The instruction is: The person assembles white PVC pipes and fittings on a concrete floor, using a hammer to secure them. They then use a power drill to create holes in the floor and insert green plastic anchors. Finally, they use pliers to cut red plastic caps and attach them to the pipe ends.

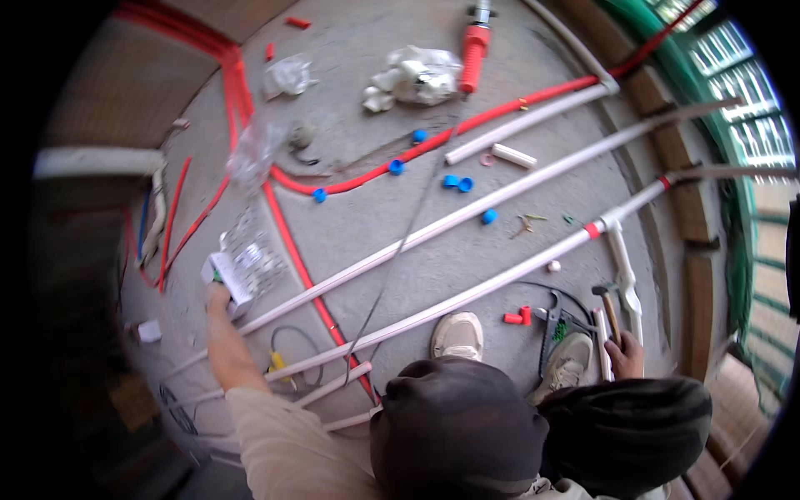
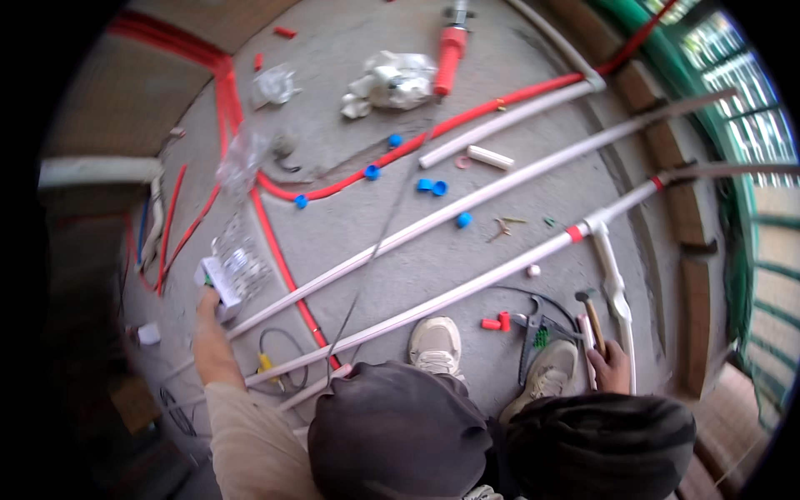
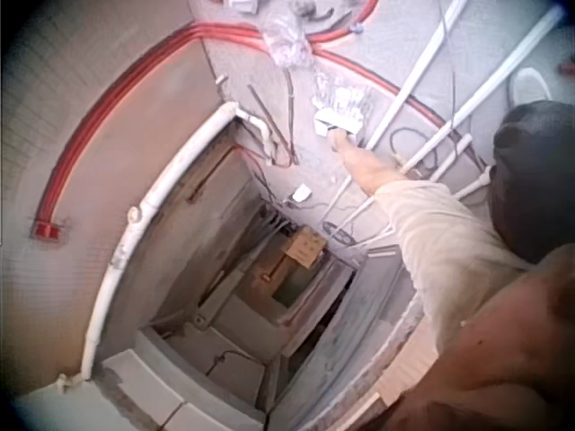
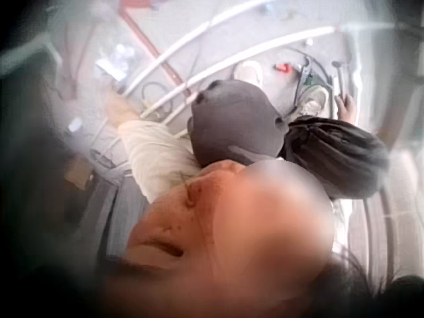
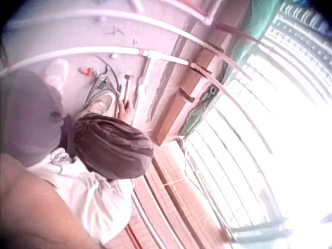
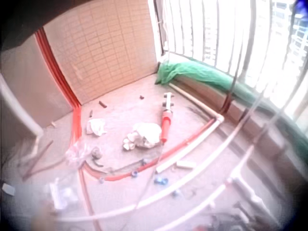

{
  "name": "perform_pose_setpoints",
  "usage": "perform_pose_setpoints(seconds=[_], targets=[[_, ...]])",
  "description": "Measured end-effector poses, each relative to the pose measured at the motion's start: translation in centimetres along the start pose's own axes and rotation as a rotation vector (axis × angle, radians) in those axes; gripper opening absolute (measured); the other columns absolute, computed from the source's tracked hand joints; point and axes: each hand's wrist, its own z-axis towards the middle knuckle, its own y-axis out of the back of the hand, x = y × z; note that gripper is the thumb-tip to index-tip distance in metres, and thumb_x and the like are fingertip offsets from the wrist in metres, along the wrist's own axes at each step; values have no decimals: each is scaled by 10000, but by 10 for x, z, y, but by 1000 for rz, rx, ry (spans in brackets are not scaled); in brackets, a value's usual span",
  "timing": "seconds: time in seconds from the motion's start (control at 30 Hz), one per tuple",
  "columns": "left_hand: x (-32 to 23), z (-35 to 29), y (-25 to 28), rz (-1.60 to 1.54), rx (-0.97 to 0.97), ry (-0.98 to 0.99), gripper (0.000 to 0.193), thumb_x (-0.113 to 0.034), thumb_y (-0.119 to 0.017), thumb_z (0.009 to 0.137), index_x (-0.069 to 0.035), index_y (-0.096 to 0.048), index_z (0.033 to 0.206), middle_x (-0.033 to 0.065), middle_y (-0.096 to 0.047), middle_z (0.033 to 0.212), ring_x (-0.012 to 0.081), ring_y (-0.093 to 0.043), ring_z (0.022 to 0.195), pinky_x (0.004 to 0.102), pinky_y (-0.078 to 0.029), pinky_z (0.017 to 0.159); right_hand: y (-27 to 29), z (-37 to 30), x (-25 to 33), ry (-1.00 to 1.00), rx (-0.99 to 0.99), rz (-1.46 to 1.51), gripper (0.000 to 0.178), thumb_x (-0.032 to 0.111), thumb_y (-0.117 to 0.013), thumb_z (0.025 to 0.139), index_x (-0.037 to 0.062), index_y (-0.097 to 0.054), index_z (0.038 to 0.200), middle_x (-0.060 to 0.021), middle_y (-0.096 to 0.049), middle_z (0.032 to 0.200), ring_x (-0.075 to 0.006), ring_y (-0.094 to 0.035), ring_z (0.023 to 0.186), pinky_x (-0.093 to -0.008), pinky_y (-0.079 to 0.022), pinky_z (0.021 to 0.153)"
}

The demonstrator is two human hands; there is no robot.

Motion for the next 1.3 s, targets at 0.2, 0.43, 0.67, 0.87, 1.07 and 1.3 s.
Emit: perform_pose_setpoints(seconds=[0.2, 0.43, 0.67, 0.87, 1.07, 1.3], targets=[[67, 16, 28, -392, -219, 71, 346, -137, -588, 904, 71, -753, 1126, 292, -758, 1045, 393, -749, 921, 485, -562, 789, -7, -12, -19, -16, 37, -18, 355, 278, -796, 915, -22, -691, 1074, -168, -602, 747, -220, -552, 692, -404, -456, 674], [41, -12, 40, -152, -372, -142, 334, -137, -617, 889, 83, -746, 1105, 302, -748, 1051, 452, -717, 939, 531, -543, 840, -24, -33, -37, -128, 58, 4, 369, 302, -796, 924, -9, -684, 1086, -159, -627, 788, -227, -568, 730, -415, -466, 701], [30, -46, 94, -48, -389, 175, 332, -207, -571, 903, 32, -758, 1038, 273, -754, 1072, 454, -728, 1001, 581, -555, 837, -28, -29, -53, -72, 64, 61, 367, 278, -800, 928, -23, -678, 1098, -127, -608, 768, -202, -552, 715, -393, -459, 685], [28, -83, 143, 302, -504, 43, 287, -180, -560, 923, -20, -742, 1077, 241, -758, 1084, 426, -736, 1031, 577, -572, 825, -38, -17, -67, 13, 15, 122, 333, 221, -788, 921, -43, -665, 1082, -144, -611, 783, -196, -545, 736, -390, -457, 697], [-143, -229, 171, -490, -482, -550, 179, -110, -645, 990, 66, -640, 1019, 156, -706, 907, 221, -678, 829, 383, -532, 806, -25, -17, -57, -40, 23, 141, 340, 258, -764, 936, -38, -677, 1079, -158, -624, 795, -225, -558, 742, -401, -465, 713], [-401, -421, 84, -982, 252, -979, 136, -58, -666, 978, 51, -665, 1061, 61, -688, 881, 116, -632, 810, 279, -510, 760, -16, 0, -36, 55, 63, 257, 336, 287, -753, 946, -29, -666, 1022, -156, -605, 784, -240, -543, 724, -415, -450, 685]])
